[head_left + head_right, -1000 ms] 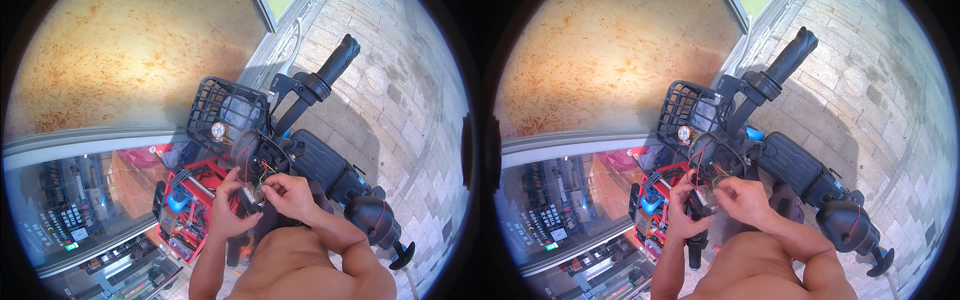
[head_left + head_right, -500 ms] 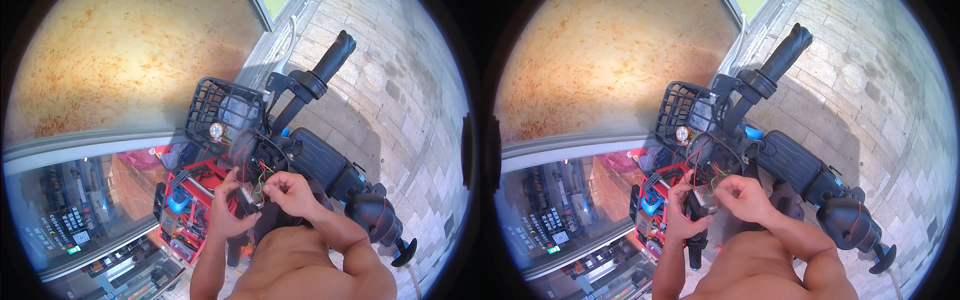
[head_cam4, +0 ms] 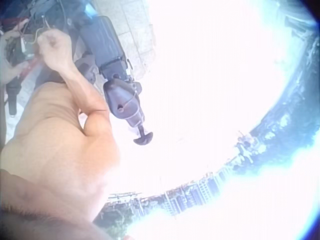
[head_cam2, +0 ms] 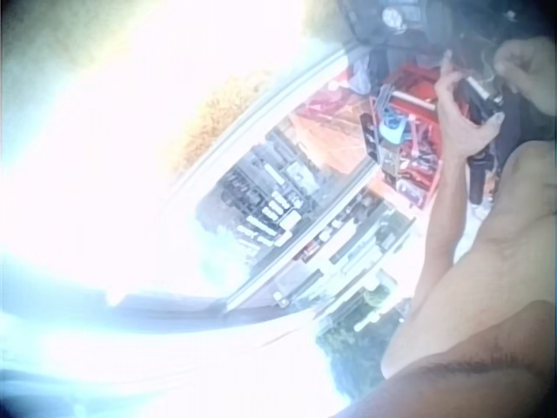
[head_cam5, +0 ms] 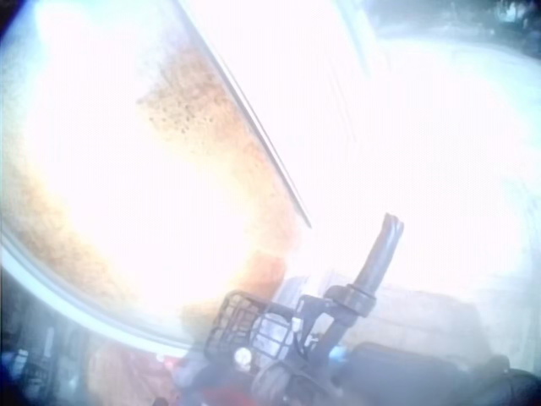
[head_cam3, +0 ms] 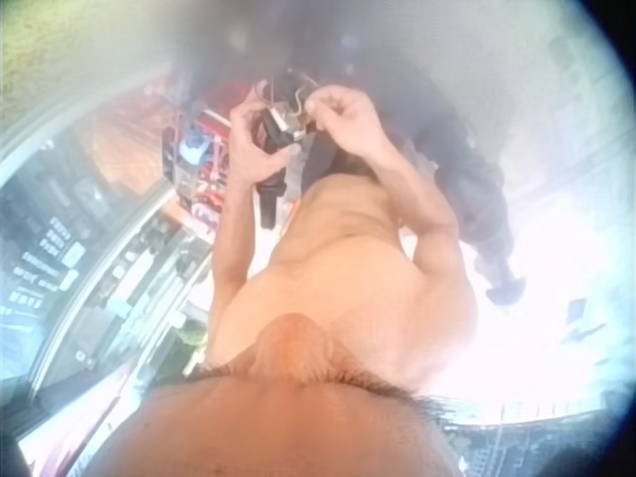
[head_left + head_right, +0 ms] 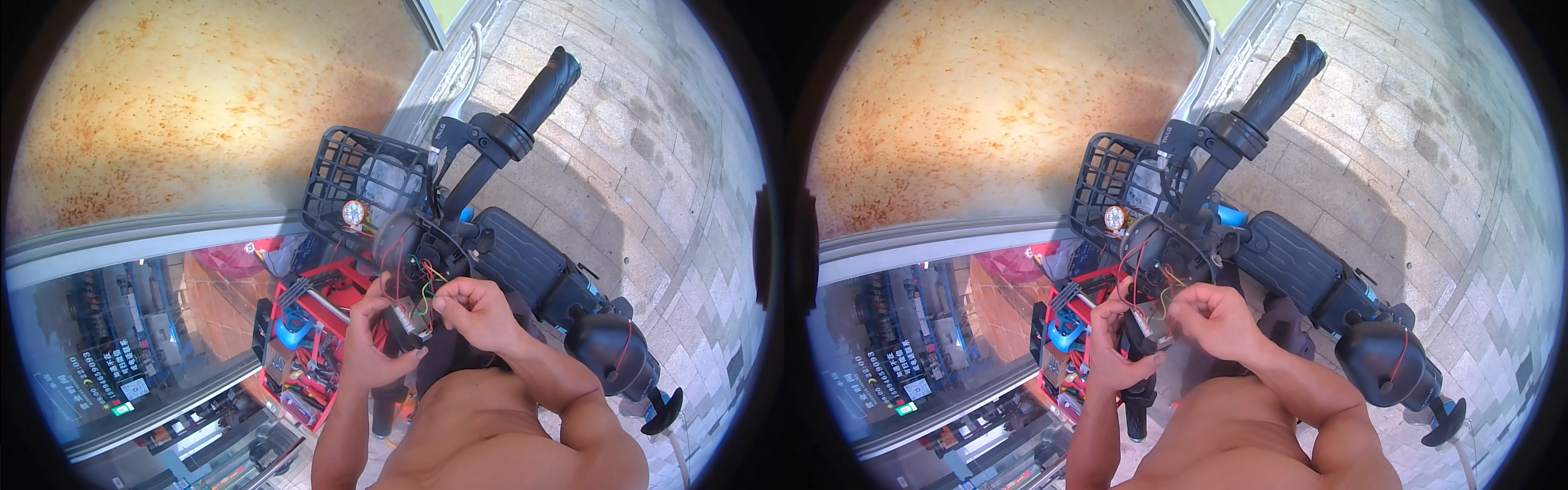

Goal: The person works on the wiring inside the handlebar control housing of an electric scooter. They connect and disconnect wires, test the headlight, and adjust the internal components using their hands.

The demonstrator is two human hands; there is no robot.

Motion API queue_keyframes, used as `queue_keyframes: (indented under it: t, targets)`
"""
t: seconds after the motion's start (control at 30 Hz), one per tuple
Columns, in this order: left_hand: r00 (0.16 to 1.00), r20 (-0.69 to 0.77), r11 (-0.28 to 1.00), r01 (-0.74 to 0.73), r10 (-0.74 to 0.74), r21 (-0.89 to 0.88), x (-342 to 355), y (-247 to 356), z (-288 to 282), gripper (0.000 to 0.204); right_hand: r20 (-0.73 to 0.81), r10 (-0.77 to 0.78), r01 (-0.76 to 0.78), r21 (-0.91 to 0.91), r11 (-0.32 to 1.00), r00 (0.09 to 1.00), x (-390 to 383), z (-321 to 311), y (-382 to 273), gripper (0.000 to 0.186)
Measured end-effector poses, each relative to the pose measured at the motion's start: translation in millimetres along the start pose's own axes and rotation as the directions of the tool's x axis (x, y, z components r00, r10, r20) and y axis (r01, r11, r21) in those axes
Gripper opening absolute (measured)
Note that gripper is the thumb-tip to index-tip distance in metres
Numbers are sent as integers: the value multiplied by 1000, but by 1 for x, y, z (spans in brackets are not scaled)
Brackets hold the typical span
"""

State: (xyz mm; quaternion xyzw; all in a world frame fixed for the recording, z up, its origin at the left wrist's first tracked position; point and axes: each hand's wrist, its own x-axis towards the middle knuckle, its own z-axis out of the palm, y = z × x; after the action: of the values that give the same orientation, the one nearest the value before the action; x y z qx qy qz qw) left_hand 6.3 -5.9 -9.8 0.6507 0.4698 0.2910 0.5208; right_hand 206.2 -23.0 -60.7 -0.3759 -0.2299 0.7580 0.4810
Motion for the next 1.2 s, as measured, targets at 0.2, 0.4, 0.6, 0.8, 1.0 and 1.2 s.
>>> queue_keyframes:
  t: [0.2, 0.4, 0.6, 0.8, 1.0, 1.2]
  targets:
    - [1000, -3, 1000, -1, 1, 7, 1, 0, 0, 76, 7, 54, -54, 33, 998, 999, 1, -1, -3, 13]
    - [1000, -4, 1000, 2, -2, 2, 1, -1, 0, 76, -5, 70, -70, 40, 997, 998, 1, 1, -5, 13]
    - [1000, -3, 1000, -10, 10, -11, 1, -2, 0, 75, 26, 56, -55, -32, 998, 998, 0, -2, 0, 13]
    - [1000, 2, 1000, -1, 1, 12, 1, 0, -1, 75, 36, 50, -48, -65, 997, 998, -2, -3, 0, 11]
    - [999, 8, 999, -35, 34, 25, 2, -3, 0, 75, 32, 52, -48, -111, 993, 998, -2, -3, 2, 10]
    - [1000, 2, 1000, -25, 25, 18, 2, -2, 1, 74, 32, 48, -44, -107, 993, 998, -3, -3, 0, 10]
